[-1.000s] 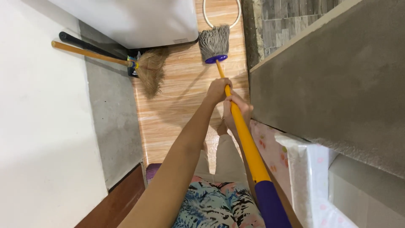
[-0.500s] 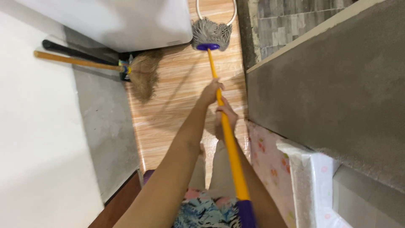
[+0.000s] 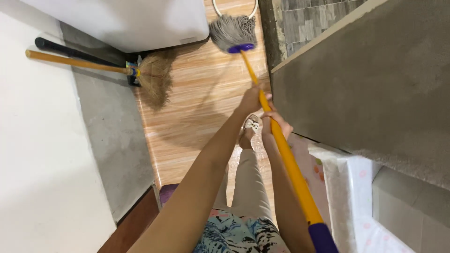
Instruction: The recorder mops the floor and then moves into a bathroom to rinse the mop in a bucket.
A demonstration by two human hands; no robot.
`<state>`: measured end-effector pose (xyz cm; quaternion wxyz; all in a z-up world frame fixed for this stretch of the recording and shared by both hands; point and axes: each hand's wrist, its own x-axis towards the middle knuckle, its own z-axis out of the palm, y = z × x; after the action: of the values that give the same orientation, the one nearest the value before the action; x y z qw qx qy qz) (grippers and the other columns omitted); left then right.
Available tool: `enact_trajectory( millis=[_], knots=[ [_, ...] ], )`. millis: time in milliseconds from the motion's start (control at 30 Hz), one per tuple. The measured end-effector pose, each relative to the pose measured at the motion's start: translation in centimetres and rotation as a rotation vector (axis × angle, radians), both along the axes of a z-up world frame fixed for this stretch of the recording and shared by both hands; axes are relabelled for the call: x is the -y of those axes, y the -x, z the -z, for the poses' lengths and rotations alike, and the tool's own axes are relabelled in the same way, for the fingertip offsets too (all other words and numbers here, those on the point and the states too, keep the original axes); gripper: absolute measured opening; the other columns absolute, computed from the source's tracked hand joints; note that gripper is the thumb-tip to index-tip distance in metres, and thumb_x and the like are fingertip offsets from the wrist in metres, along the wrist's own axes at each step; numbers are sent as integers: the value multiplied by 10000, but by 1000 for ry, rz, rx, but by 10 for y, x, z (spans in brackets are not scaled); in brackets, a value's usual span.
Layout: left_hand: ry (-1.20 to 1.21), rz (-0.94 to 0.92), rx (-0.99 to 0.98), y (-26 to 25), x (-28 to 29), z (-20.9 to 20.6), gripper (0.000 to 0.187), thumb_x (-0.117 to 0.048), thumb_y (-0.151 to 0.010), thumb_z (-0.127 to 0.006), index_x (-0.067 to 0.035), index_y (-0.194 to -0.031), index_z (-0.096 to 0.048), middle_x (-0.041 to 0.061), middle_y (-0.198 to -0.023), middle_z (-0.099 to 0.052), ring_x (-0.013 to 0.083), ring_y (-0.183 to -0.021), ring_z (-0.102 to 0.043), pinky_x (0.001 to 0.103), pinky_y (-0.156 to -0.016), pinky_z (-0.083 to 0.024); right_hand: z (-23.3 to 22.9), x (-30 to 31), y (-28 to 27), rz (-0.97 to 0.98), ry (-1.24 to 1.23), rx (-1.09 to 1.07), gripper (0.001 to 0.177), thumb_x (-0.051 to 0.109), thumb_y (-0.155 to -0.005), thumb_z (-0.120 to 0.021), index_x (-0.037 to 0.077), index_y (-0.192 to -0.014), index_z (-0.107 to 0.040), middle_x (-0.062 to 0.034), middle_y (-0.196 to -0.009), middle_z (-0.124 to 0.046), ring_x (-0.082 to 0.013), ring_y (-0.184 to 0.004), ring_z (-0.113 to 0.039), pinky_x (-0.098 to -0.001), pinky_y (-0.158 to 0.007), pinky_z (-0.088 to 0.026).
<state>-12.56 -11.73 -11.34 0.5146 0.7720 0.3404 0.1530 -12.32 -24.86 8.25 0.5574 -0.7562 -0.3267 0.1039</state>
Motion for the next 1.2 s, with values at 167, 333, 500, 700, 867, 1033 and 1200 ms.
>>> enact_trajectory(
  millis=[167,333,500,700,867,1033,1200],
  knots=[
    [-414,127,163,13,9,-4,283,-399,-830,-751,-185,-964,-622,67,-828,-722,338,-830,-730,454,-687,-550,-34,23,31,-15,107,231,99,-26,-836,-637,25,-825,-721,-262,-1114,-742,-266,-984,-775,-321,-813,-591],
    [-386,537,-161,50,1,-42,176,-301,-825,-728,-144,-901,-706,114,-892,-747,340,-884,-725,463,-773,-574,-12,37,48,-135,103,240,70,-19,-862,-641,15,-849,-701,-242,-1133,-740,-282,-1101,-770,-334,-868,-625],
    [-361,382,-434,111,-6,-75,175,-288,-828,-703,-119,-870,-699,108,-984,-725,328,-913,-717,467,-745,-590,-36,34,70,-269,148,-42,65,-32,-801,-636,-8,-799,-697,-255,-1228,-744,-222,-722,-742,-304,-654,-568],
    [-368,124,-426,186,14,-62,195,-305,-911,-673,-121,-886,-734,108,-971,-738,338,-932,-714,475,-793,-573,-24,37,95,-512,11,-188,78,-47,-875,-634,-4,-860,-698,-247,-1247,-717,-232,-1125,-733,-302,-918,-576],
    [-425,-268,-230,201,63,-15,177,-271,-903,-734,-95,-919,-738,182,-968,-699,371,-892,-686,455,-778,-564,-19,53,107,-542,9,-192,49,-3,-894,-668,-14,-860,-703,-228,-1134,-760,-259,-1128,-737,-326,-938,-556],
    [-331,-417,-21,158,94,21,289,-242,-846,-811,-46,-1034,-714,240,-938,-676,388,-867,-665,454,-738,-543,-63,84,94,-384,223,-184,167,106,-883,-661,20,-997,-747,-184,-1074,-780,-232,-847,-768,-299,-796,-584],
    [-126,-254,135,111,134,-7,223,-206,-857,-722,-86,-1044,-699,174,-899,-732,343,-863,-719,423,-769,-572,-91,130,70,-303,240,37,107,91,-879,-676,26,-885,-760,-180,-1120,-765,-269,-842,-776,-328,-784,-593]
  ],
)
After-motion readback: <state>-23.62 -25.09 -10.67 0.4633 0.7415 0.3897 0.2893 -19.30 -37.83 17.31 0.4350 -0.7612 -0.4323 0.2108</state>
